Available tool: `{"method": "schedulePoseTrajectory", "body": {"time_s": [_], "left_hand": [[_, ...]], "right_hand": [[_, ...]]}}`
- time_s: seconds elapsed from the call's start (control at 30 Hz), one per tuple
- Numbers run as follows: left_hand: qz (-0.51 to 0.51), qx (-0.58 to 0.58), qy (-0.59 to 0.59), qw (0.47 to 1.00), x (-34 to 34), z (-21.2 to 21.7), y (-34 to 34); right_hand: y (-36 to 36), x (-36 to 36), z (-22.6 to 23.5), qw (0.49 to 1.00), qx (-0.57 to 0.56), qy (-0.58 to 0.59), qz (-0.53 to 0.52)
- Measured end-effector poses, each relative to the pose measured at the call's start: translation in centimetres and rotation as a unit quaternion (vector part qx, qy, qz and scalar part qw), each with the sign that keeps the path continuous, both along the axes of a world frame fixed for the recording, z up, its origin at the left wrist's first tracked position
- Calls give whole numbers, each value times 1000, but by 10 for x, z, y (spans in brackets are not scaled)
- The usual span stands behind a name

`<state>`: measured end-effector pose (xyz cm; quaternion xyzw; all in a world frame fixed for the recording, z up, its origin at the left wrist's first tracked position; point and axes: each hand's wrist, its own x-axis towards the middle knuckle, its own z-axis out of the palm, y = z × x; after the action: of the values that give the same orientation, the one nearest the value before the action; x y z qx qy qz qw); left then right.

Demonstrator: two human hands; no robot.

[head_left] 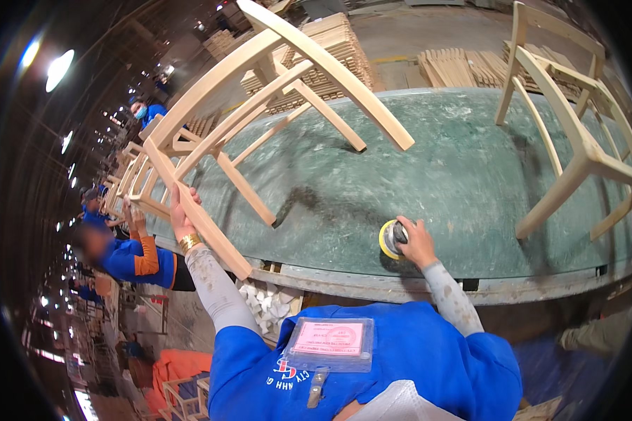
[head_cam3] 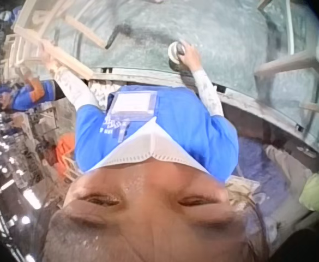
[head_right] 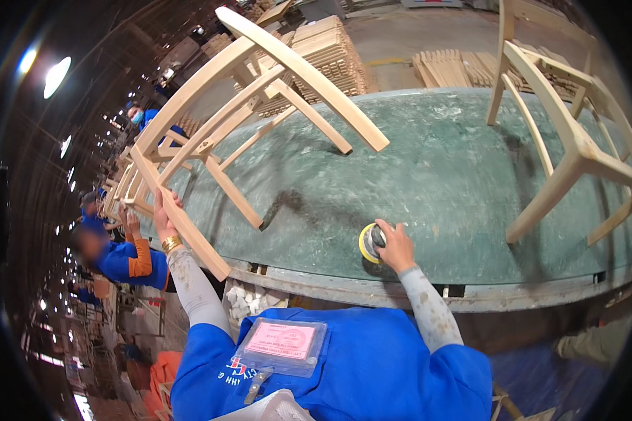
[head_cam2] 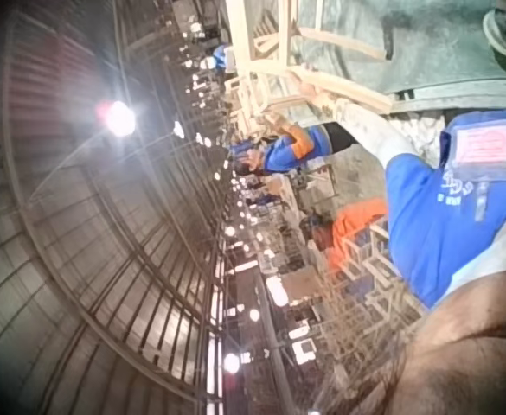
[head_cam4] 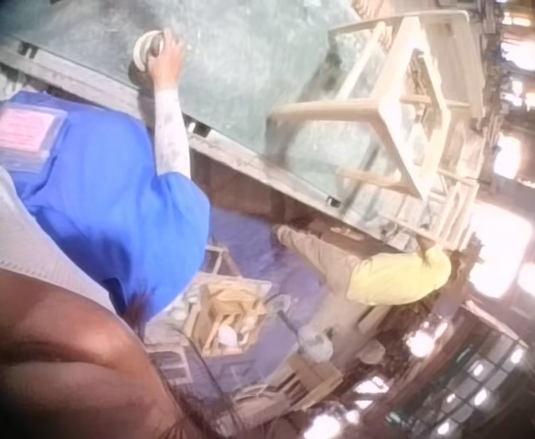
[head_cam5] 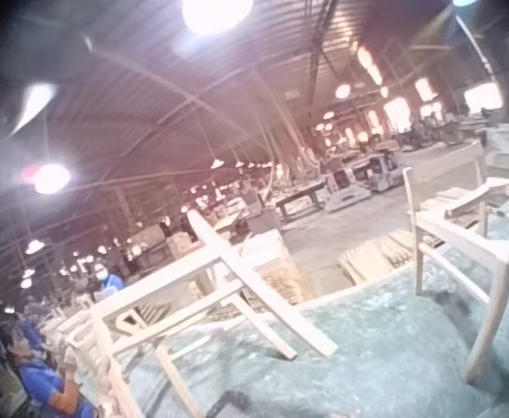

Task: The person uses a handheld orbital sander to smooth the legs and frame of a wooden chair frame on a workbench. They reposition the chair multiple times to access different surfaces and occasionally use a small white pad to wipe or inspect the wood.

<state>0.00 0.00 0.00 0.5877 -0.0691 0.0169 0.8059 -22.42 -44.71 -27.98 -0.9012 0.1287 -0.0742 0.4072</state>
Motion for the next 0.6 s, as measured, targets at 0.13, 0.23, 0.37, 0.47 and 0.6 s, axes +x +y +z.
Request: {"method": "schedulePoseTrajectory", "body": {"time_s": [0.13,0.23,0.37,0.47,0.6], "left_hand": [[13,-14,11,1000,-4,-24,-9],[25,-19,33,999,-12,-18,-8],[29,-21,-3,999,-24,-27,-4],[77,19,18,997,-27,-7,-9],[57,-4,8,998,-30,-19,-20]], "right_hand": [[-23,-26,44,994,14,-105,-22],[-30,-30,80,985,45,-162,-39],[-49,-35,113,973,56,-223,-31],[-41,-39,113,965,83,-248,-11],[-44,-43,108,967,70,-243,41]]}}
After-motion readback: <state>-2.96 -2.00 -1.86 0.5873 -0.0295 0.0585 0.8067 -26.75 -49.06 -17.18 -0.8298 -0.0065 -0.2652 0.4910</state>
